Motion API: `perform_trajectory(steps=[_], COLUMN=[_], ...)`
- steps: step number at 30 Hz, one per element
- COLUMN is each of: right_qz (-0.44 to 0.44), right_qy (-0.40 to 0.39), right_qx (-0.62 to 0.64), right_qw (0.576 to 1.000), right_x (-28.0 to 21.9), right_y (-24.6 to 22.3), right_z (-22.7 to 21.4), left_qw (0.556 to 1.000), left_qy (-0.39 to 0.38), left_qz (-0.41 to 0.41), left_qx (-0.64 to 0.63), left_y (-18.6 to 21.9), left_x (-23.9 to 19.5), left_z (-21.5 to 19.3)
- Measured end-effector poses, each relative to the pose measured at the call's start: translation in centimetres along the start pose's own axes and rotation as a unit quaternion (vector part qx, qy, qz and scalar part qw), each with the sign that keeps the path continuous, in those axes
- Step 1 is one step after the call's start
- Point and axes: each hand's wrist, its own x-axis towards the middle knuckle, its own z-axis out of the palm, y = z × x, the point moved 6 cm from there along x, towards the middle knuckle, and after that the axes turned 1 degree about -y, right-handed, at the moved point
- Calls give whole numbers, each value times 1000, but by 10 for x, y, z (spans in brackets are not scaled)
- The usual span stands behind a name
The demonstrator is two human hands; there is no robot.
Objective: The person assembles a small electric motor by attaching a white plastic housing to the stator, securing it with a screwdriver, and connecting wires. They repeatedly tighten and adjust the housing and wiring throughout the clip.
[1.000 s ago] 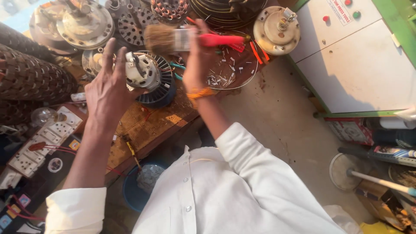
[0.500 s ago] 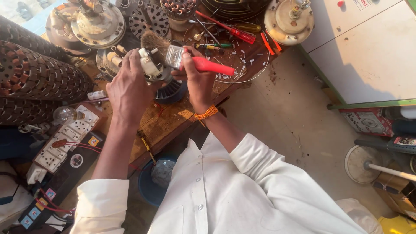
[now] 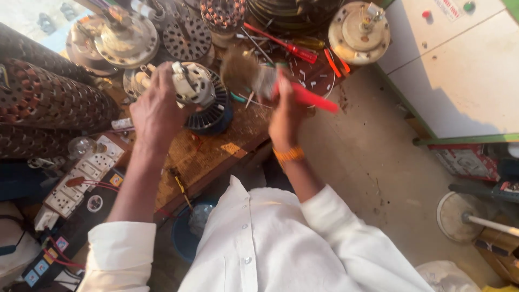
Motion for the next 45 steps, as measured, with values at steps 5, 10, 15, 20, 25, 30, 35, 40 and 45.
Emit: perform_trajectory(steps=[5, 10, 15, 20, 25, 30, 35, 40, 45], right_qz=[46, 174, -36, 58, 254, -126, -211, 93, -69], right_qy=[-62, -111, -4, -113, -197, -25, -49, -255, -194], right_qx=[-6, -56, 11, -86, -98, -234, -229, -130, -112], right_qw=[997, 977, 999, 988, 942, 964, 949, 954, 972], right_x=[-6, -44, 8, -29, -80, -12, 9, -66, -38], right_y=[51, 18, 15, 37, 26, 10, -8, 14, -65], right_z=[47, 1, 14, 31, -7, 3, 4, 36, 1], left_qw=[999, 997, 999, 997, 1000, 999, 998, 997, 994], left_qy=[36, 44, 13, 42, 17, 37, 40, 35, 32], left_qz=[41, 62, 35, 65, 12, 34, 23, 53, 102], left_qx=[2, 0, -1, -10, 10, 3, -39, -43, 12], left_y=[3, 0, -1, 5, -9, -11, -13, -22, -19], left_x=[2, -9, -4, -7, -1, -4, -5, -2, -9], left_z=[-10, -9, -2, -14, 0, 1, 0, 7, -6])
